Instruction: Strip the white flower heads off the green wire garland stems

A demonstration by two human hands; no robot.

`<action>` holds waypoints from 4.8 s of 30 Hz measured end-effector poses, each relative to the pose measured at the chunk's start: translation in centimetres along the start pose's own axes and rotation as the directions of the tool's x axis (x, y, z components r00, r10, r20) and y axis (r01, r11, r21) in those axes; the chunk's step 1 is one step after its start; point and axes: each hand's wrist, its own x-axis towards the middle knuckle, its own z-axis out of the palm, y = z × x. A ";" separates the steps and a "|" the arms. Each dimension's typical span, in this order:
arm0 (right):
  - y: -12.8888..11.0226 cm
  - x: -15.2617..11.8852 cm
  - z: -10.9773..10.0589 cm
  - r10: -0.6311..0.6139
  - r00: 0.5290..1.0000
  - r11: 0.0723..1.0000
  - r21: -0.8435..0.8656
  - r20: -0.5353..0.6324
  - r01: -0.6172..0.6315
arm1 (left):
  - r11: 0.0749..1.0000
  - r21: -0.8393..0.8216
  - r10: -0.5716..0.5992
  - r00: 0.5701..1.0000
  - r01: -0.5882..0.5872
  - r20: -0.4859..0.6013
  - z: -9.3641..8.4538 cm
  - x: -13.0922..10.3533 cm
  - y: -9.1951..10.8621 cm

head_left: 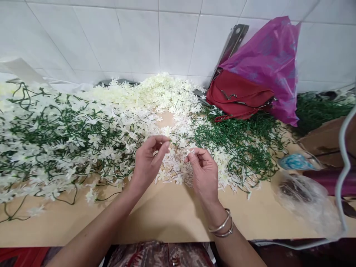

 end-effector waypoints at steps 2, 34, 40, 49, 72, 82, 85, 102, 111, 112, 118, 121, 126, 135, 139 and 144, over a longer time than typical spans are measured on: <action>0.2 0.0 0.0 0.030 0.996 0.999 0.015 0.083 -0.032 | 0.988 -0.069 -0.131 0.989 0.135 0.070 -0.5 -2.0 -0.8; 1.0 -0.6 0.2 0.349 0.793 0.937 -0.160 0.500 -0.311 | 0.962 -0.054 -0.257 0.953 0.269 0.162 -2.1 -8.0 -3.7; 1.2 -0.7 0.6 0.387 0.773 0.920 -0.158 0.503 -0.359 | 0.941 -0.103 -0.302 0.936 0.323 0.182 -2.1 -8.2 -4.1; 1.4 -0.9 0.8 0.387 0.762 0.916 -0.122 0.519 -0.383 | 0.927 -0.160 -0.311 0.934 0.339 0.175 -2.0 -8.2 -4.1; 0.7 -0.1 0.3 0.343 0.786 0.935 -0.109 0.515 -0.337 | 0.934 -0.207 -0.291 0.956 0.290 0.027 -1.4 -8.4 -3.8; 0.8 -0.3 0.4 0.343 0.786 0.939 -0.204 0.515 -0.276 | 0.937 -0.168 -0.301 0.952 0.306 0.054 -1.4 -8.5 -4.1; 1.2 -0.5 0.4 0.332 0.792 0.942 -0.223 0.512 -0.251 | 0.940 -0.153 -0.299 0.952 0.306 0.066 -1.5 -8.3 -4.1; -2.9 -1.6 -4.0 0.259 0.668 0.651 -0.637 0.698 0.413 | 0.953 0.282 -0.044 0.867 -0.113 0.497 -5.6 -9.1 -1.1; -2.2 -2.3 -3.7 0.208 0.728 0.608 -0.670 0.653 0.427 | 0.932 0.300 0.072 0.917 -0.202 0.393 -3.9 -7.8 -2.1; -2.2 -2.3 -3.6 0.214 0.720 0.597 -0.672 0.660 0.438 | 0.927 0.294 0.106 0.913 -0.235 0.395 -3.6 -7.6 -2.3; -2.2 -2.4 -3.1 0.187 0.749 0.568 -0.692 0.636 0.446 | 0.899 0.246 0.271 0.903 -0.362 0.334 -2.6 -7.7 -3.3; -2.7 -2.2 -2.9 0.157 0.810 0.729 -0.620 0.565 0.291 | 0.914 0.212 0.283 0.918 -0.346 0.278 -2.4 -7.8 -3.5; -2.7 -1.6 -1.1 0.224 0.843 0.909 -0.417 0.489 0.000 | 0.963 0.049 0.252 0.947 -0.267 0.199 -2.6 -7.3 -3.3; -2.6 -2.0 -0.4 0.193 0.810 0.657 -0.686 0.554 0.313 | 0.967 -0.204 -0.178 0.979 0.155 -0.097 -3.2 -7.8 -3.7; -2.1 -3.5 -0.5 0.222 0.790 0.331 -0.807 0.571 0.490 | 0.944 -0.271 -0.210 0.976 0.188 -0.054 -2.6 -7.8 -3.9; -2.2 -3.2 -0.8 0.031 0.857 0.413 -0.787 0.514 0.458 | 0.918 -0.305 -0.268 0.963 0.252 -0.011 -2.4 -7.4 -3.1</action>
